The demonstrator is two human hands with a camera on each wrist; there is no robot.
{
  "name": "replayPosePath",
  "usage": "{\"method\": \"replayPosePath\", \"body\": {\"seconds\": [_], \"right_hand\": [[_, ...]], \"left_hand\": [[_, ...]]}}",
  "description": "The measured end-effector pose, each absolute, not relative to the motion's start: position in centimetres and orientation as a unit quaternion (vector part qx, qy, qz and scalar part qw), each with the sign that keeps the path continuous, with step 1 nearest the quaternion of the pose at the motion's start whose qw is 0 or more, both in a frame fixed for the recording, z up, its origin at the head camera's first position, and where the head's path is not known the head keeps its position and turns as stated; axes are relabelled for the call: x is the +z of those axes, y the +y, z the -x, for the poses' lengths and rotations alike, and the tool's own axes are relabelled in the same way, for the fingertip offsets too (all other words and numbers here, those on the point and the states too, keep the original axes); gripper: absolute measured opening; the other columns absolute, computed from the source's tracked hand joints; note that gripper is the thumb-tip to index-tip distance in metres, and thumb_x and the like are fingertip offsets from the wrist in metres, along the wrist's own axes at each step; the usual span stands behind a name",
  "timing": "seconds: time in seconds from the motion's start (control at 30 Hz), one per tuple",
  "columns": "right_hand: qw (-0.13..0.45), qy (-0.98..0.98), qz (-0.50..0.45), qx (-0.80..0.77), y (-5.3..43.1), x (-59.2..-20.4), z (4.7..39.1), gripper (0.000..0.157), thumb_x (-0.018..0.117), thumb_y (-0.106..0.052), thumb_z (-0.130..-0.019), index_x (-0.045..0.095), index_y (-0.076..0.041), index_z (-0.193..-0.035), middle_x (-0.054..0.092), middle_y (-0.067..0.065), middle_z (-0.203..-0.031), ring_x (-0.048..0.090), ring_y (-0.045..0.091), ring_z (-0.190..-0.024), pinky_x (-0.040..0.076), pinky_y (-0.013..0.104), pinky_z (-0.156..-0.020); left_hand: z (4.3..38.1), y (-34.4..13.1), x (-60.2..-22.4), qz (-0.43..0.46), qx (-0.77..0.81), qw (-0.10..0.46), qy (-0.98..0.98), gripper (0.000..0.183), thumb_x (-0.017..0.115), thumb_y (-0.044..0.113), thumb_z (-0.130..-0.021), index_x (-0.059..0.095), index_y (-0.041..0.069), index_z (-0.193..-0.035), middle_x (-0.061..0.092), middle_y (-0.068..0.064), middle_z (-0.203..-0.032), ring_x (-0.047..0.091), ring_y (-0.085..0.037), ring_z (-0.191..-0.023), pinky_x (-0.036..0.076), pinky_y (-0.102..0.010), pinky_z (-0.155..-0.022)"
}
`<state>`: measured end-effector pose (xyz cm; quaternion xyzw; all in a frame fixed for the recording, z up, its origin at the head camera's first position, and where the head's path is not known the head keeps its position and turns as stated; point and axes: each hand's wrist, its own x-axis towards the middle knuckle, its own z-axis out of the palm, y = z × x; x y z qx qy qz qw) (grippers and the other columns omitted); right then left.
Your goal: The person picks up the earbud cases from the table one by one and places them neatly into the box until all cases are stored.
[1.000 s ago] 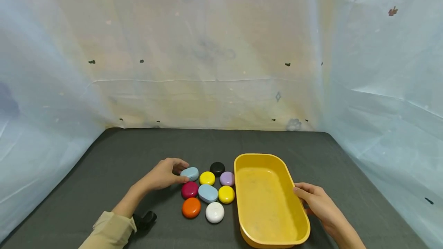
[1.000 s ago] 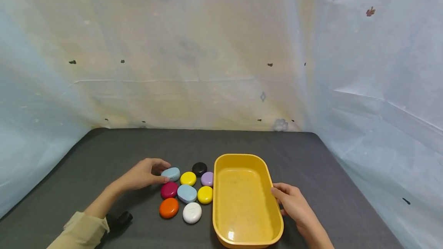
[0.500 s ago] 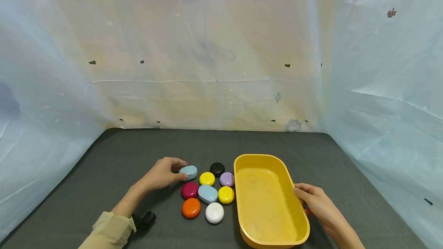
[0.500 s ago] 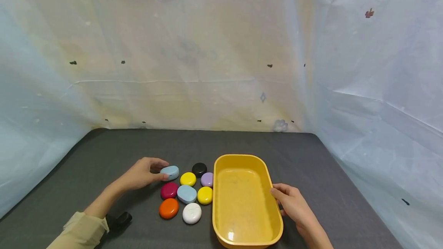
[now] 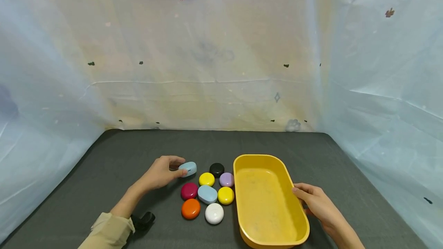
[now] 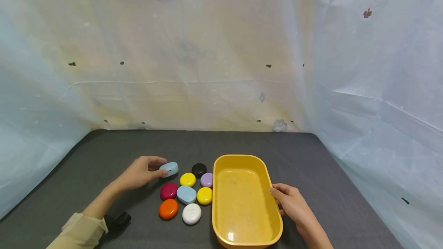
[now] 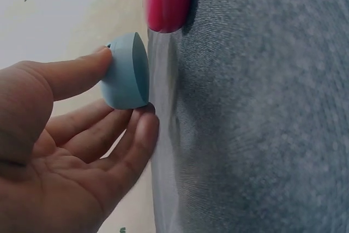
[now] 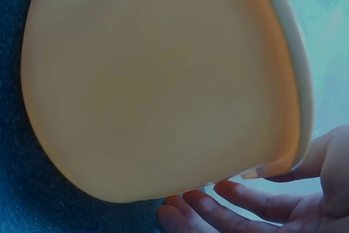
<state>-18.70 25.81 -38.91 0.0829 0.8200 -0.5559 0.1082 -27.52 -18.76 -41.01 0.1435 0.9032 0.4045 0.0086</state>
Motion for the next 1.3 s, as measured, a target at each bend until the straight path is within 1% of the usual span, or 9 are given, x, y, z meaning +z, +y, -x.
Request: {"method": "replayPosePath", "body": {"seconds": [0.37,0.6,0.8,0.87,1.0,1.17,1.3], "right_hand": [[0.11,0.823,-0.078,-0.551,26.1,-38.9,18.5,0.041,0.052,-0.024,-0.104,0.056,0.007,-0.131,0.06,0.011,-0.09,0.054,0.024,-0.077,0.053,0.039,-0.064],[0.108,0.821,-0.074,-0.556,26.2,-38.8,18.5,0.042,0.051,-0.024,-0.104,0.055,0.007,-0.131,0.061,0.011,-0.093,0.056,0.025,-0.08,0.054,0.04,-0.066],[0.109,0.819,-0.069,-0.559,26.3,-38.7,18.5,0.041,0.05,-0.024,-0.104,0.055,0.007,-0.131,0.06,0.012,-0.091,0.055,0.024,-0.078,0.054,0.04,-0.066],[0.109,0.818,-0.064,-0.561,26.3,-38.6,18.5,0.042,0.05,-0.024,-0.104,0.055,0.008,-0.131,0.06,0.012,-0.093,0.056,0.025,-0.079,0.055,0.04,-0.067],[0.103,0.818,-0.065,-0.561,26.2,-38.7,18.4,0.041,0.05,-0.024,-0.104,0.056,0.008,-0.13,0.062,0.012,-0.095,0.058,0.025,-0.082,0.056,0.041,-0.068],[0.103,0.819,-0.071,-0.561,25.8,-39.0,18.2,0.039,0.05,-0.022,-0.104,0.057,0.008,-0.129,0.062,0.012,-0.095,0.058,0.025,-0.081,0.057,0.041,-0.068],[0.104,0.821,-0.075,-0.557,25.7,-39.0,18.3,0.039,0.05,-0.022,-0.104,0.058,0.007,-0.129,0.062,0.012,-0.095,0.058,0.025,-0.081,0.056,0.041,-0.068]], "left_hand": [[27.1,-18.3,-40.3,-0.156,0.436,-0.019,0.886,0.047,0.075,0.024,-0.089,0.063,-0.003,-0.126,0.067,-0.01,-0.113,0.066,-0.023,-0.097,0.056,-0.037,-0.081],[27.0,-17.9,-40.0,-0.162,0.439,-0.042,0.883,0.048,0.076,0.026,-0.089,0.064,-0.001,-0.126,0.067,-0.009,-0.114,0.067,-0.022,-0.097,0.056,-0.037,-0.081],[26.6,-17.3,-39.3,-0.17,0.445,-0.052,0.877,0.048,0.076,0.025,-0.089,0.063,0.001,-0.128,0.067,-0.008,-0.116,0.066,-0.022,-0.099,0.056,-0.038,-0.083],[26.5,-16.9,-38.9,-0.167,0.446,-0.057,0.878,0.047,0.077,0.025,-0.088,0.064,0.003,-0.128,0.067,-0.007,-0.116,0.066,-0.022,-0.098,0.056,-0.038,-0.083],[26.0,-16.2,-38.2,-0.172,0.449,-0.07,0.874,0.047,0.077,0.025,-0.088,0.064,0.004,-0.128,0.066,-0.008,-0.118,0.067,-0.023,-0.098,0.056,-0.038,-0.083],[25.2,-15.1,-38.0,-0.187,0.471,-0.082,0.858,0.047,0.078,0.023,-0.087,0.064,0.004,-0.128,0.066,-0.008,-0.119,0.067,-0.022,-0.097,0.056,-0.034,-0.081],[25.0,-13.6,-37.8,-0.2,0.488,-0.098,0.844,0.045,0.078,0.022,-0.087,0.065,0.006,-0.127,0.066,-0.007,-0.119,0.068,-0.02,-0.094,0.056,-0.033,-0.08]]}}
